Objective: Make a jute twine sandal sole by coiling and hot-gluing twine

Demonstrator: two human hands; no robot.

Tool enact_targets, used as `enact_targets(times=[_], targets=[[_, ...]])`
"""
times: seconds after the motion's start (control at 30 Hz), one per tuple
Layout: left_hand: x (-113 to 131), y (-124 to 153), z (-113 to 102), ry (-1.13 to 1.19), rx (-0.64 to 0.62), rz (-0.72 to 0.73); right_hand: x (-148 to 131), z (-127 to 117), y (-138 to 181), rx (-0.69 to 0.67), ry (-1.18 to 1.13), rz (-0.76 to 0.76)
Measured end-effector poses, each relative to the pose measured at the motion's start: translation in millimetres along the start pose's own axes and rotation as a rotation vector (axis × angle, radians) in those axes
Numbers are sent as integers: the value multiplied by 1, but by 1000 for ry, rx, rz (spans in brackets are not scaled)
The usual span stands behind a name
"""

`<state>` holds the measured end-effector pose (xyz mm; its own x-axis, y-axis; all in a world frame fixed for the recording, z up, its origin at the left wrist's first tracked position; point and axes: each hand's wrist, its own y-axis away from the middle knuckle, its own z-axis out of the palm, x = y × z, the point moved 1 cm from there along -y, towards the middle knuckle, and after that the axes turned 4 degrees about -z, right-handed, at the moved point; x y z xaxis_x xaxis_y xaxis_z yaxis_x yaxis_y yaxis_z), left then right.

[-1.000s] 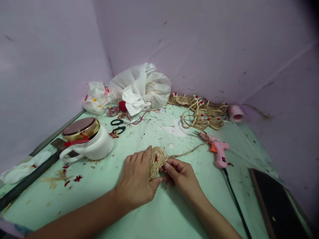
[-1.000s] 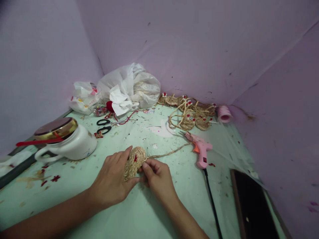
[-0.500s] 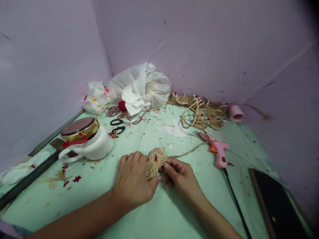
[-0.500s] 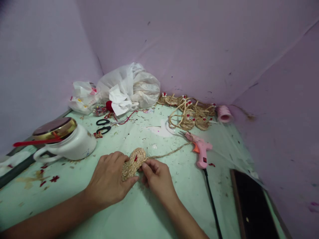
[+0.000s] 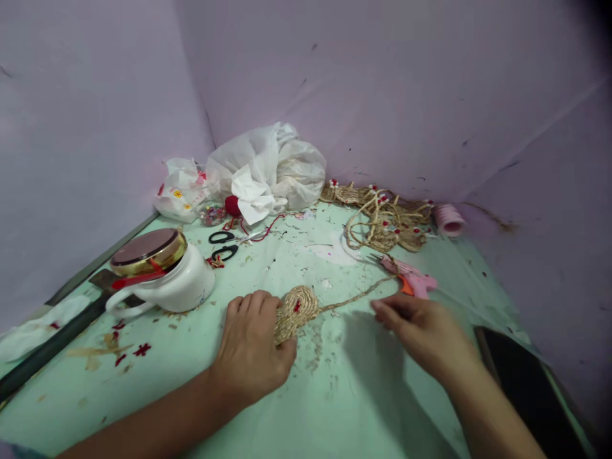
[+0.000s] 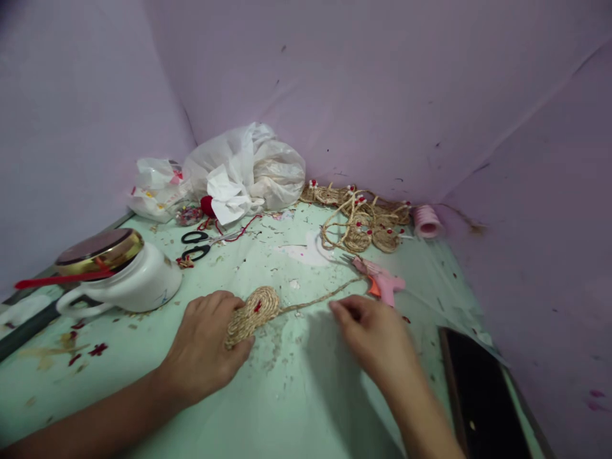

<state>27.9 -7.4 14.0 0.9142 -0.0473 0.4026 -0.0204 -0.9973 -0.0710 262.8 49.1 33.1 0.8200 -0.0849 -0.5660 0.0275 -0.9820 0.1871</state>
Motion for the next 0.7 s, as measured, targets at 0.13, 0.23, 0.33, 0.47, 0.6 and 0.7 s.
enact_targets(times=[0.13,0.23,0.33,0.47,0.6,0.7], targets=[[-5,0,2,52,82,39,28,-32,-8,249,364,270],[-8,0,3,62,105,58,43,-31,-15,151,388,281],[-10,-2,4,61,98,63,51,-23,-22,118,367,274],[-11,-3,3,63,88,53,61,-20,-32,230,122,303],[-13,-3,1,66,52,30,71,-21,-37,233,-185,380],[-14,-6,0,52,30,8,70,-21,-34,226,-402,389]])
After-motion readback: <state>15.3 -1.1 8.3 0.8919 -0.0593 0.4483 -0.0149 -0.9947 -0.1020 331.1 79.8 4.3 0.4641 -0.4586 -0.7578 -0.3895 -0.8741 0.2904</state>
